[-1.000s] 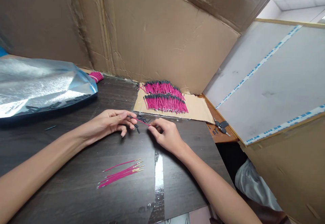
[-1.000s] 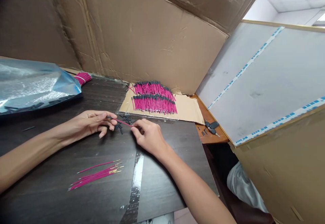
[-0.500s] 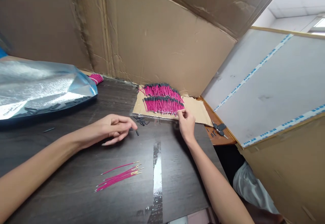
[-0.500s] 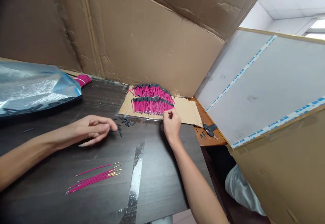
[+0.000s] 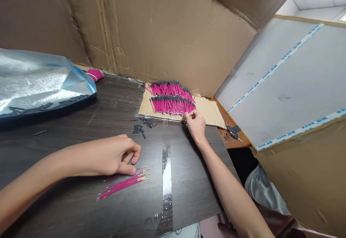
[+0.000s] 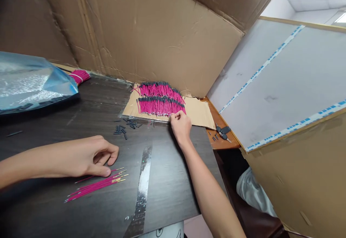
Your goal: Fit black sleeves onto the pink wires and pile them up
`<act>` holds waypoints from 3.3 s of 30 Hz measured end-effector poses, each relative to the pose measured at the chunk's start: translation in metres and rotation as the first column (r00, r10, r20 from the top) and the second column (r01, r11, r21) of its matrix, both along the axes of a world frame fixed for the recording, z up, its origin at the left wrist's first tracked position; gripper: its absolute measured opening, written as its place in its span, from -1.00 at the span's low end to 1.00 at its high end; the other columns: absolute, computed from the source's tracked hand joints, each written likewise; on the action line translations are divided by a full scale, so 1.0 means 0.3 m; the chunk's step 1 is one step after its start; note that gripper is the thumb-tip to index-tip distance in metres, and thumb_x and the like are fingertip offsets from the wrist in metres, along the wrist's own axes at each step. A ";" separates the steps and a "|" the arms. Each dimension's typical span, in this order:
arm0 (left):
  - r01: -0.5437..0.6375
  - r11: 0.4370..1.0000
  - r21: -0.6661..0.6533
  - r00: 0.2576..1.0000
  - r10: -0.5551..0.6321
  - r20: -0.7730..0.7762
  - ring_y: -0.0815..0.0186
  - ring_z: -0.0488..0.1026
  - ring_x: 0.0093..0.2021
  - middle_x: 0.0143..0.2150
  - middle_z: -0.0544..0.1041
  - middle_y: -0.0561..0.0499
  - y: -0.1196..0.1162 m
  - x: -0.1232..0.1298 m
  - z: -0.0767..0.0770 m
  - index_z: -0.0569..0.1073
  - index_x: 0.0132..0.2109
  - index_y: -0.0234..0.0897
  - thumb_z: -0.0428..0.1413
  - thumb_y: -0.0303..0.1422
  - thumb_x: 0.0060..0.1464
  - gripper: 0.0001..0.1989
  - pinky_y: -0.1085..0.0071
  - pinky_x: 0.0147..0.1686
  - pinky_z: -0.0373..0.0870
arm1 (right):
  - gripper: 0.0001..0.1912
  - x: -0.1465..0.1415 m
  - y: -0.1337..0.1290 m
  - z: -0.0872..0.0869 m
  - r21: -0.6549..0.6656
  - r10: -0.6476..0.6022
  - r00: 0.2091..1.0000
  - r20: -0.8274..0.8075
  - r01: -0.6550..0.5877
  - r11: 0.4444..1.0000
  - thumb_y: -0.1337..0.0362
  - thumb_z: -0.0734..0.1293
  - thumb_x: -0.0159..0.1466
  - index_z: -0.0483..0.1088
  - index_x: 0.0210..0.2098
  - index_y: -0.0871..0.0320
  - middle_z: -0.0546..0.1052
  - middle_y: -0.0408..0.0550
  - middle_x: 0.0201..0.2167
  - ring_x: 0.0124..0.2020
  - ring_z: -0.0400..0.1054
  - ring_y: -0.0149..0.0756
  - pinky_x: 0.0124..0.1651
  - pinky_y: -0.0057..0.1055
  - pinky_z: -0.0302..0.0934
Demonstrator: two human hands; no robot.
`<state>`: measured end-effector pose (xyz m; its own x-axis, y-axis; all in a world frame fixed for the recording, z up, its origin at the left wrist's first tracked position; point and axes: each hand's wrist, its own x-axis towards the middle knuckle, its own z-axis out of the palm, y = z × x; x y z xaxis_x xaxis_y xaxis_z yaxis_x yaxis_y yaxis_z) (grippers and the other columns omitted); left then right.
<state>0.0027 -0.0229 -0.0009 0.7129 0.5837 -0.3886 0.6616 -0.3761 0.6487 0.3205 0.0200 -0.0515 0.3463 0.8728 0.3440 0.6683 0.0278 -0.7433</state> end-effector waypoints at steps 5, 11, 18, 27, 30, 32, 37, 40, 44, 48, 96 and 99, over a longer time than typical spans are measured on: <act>0.019 1.000 0.015 1.000 -0.019 0.013 0.35 0.34 -0.55 -0.48 0.49 -0.01 -0.016 0.008 -0.015 0.51 -0.39 -0.19 0.20 -0.25 0.09 -0.85 0.41 -0.56 0.12 | -0.55 -0.011 -0.008 0.007 0.040 0.033 0.999 0.010 -0.034 0.999 0.01 0.31 0.30 0.16 -0.59 0.09 0.27 -0.23 -0.64 -0.53 0.16 -0.36 -0.30 -0.40 0.05; -0.006 0.998 0.065 0.999 0.003 0.041 0.31 0.32 -0.54 -0.49 0.46 0.00 -0.046 0.029 -0.007 0.48 -0.47 -0.18 0.17 -0.38 -0.03 -0.92 0.38 -0.54 0.07 | -0.54 -0.092 -0.060 0.025 0.090 0.332 0.940 0.075 -0.338 0.937 0.05 0.29 0.37 0.13 -0.56 0.10 0.21 -0.23 -0.61 -0.53 0.10 -0.40 -0.35 -0.41 0.00; -0.062 0.998 -0.013 0.994 0.063 0.093 0.36 0.27 -0.56 -0.50 0.43 0.05 -0.020 0.042 0.022 0.45 -0.40 -0.20 0.13 -0.33 0.07 -0.90 0.43 -0.56 0.08 | -0.60 -0.235 -0.202 0.066 -0.049 0.763 0.640 0.090 -0.763 0.645 0.06 0.26 0.46 0.27 -0.46 0.11 0.38 -0.17 -0.49 -0.44 0.21 -0.39 -0.29 -0.40 0.12; -0.230 0.915 -0.331 0.771 0.379 0.512 0.34 0.43 -0.63 -0.52 0.50 0.06 0.031 0.052 0.014 0.34 -0.26 -0.23 0.17 -0.20 0.20 -0.78 0.46 -0.63 0.35 | -0.66 -0.269 -0.233 0.068 -0.074 0.741 0.575 -0.346 -0.804 0.590 -0.05 0.34 0.40 0.38 -0.08 0.10 0.55 -0.14 -0.32 -0.45 0.34 -0.43 -0.33 -0.43 0.27; -0.273 0.896 -0.352 0.659 0.440 0.609 0.31 0.50 -0.56 -0.46 0.53 0.03 0.019 0.087 -0.009 0.34 -0.26 -0.24 0.17 -0.20 0.23 -0.76 0.40 -0.55 0.47 | -0.71 -0.281 -0.248 0.069 -0.066 0.751 0.538 -0.384 -0.827 0.558 -0.01 0.32 0.42 0.37 -0.14 0.10 0.56 -0.13 -0.30 -0.48 0.37 -0.45 -0.36 -0.44 0.28; -0.309 0.888 -0.340 0.618 0.460 0.638 0.31 0.49 -0.55 -0.45 0.53 0.03 0.012 0.105 -0.016 0.33 -0.27 -0.25 0.16 -0.20 0.23 -0.76 0.38 -0.51 0.49 | -0.73 -0.287 -0.254 0.068 -0.057 0.738 0.528 -0.419 -0.827 0.559 0.02 0.29 0.44 0.35 -0.17 0.11 0.56 -0.12 -0.30 -0.50 0.38 -0.46 -0.38 -0.44 0.30; -0.437 0.900 -0.006 0.718 0.353 0.600 0.34 0.45 -0.45 -0.40 0.53 0.02 0.036 0.073 -0.007 0.43 -0.25 -0.28 0.15 -0.16 0.22 -0.74 0.37 -0.34 0.42 | -0.77 -0.271 -0.229 0.057 -0.060 0.684 0.637 -0.355 -0.746 0.663 0.07 0.28 0.43 0.34 -0.19 0.11 0.55 -0.14 -0.37 -0.52 0.36 -0.45 -0.39 -0.45 0.28; -0.403 0.828 0.388 0.882 0.239 0.407 0.33 0.38 -0.37 -0.38 0.49 0.03 0.082 0.011 -0.016 0.52 -0.27 -0.26 0.21 -0.17 0.13 -0.77 0.38 -0.29 0.28 | -0.77 -0.244 -0.200 0.049 -0.052 0.626 0.734 -0.263 -0.659 0.750 0.07 0.28 0.41 0.35 -0.23 0.11 0.52 -0.16 -0.42 -0.51 0.34 -0.43 -0.38 -0.44 0.25; -0.224 0.796 0.562 0.966 0.103 0.238 0.23 0.40 -0.24 -0.28 0.51 -0.04 0.138 -0.047 -0.064 0.59 -0.21 -0.24 0.20 -0.13 0.14 -0.74 0.33 -0.17 0.25 | -0.78 -0.218 -0.178 0.041 -0.041 0.573 0.794 -0.202 -0.592 0.805 0.09 0.28 0.39 0.36 -0.26 0.12 0.48 -0.18 -0.46 -0.52 0.31 -0.42 -0.37 -0.43 0.21; -0.146 0.751 0.644 0.983 0.034 0.182 0.19 0.41 -0.19 -0.26 0.55 -0.05 0.144 -0.042 -0.095 0.61 -0.18 -0.20 0.10 -0.17 0.26 -0.74 0.31 -0.16 0.24 | -0.81 -0.216 -0.178 0.041 -0.047 0.578 0.800 -0.163 -0.592 0.805 0.14 0.29 0.38 0.37 -0.28 0.12 0.46 -0.20 -0.48 -0.51 0.29 -0.42 -0.35 -0.44 0.17; -0.192 0.974 0.122 0.960 0.160 0.230 0.31 0.39 -0.32 -0.35 0.53 0.03 0.147 -0.045 -0.022 0.49 -0.30 -0.27 0.12 -0.18 0.17 -0.76 0.43 -0.26 0.28 | -0.86 -0.192 -0.164 0.047 -0.029 0.717 0.691 -0.097 -0.722 0.692 0.22 0.32 0.35 0.41 -0.31 0.14 0.45 -0.21 -0.46 -0.48 0.25 -0.45 -0.32 -0.45 0.16; -0.182 0.975 0.125 0.961 0.150 0.231 0.31 0.39 -0.32 -0.36 0.53 0.03 0.149 -0.046 -0.021 0.49 -0.30 -0.27 0.13 -0.18 0.17 -0.76 0.44 -0.26 0.28 | -0.87 -0.192 -0.165 0.052 -0.075 0.718 0.692 -0.074 -0.722 0.688 0.22 0.32 0.34 0.41 -0.31 0.13 0.47 -0.21 -0.46 -0.48 0.26 -0.44 -0.30 -0.44 0.17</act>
<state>-0.0109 0.0218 -0.0074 0.6596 0.7390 -0.1375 0.5706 -0.3731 0.7316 0.2630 -0.0294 -0.0358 -0.3911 0.8854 0.2513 0.4443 0.4207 -0.7909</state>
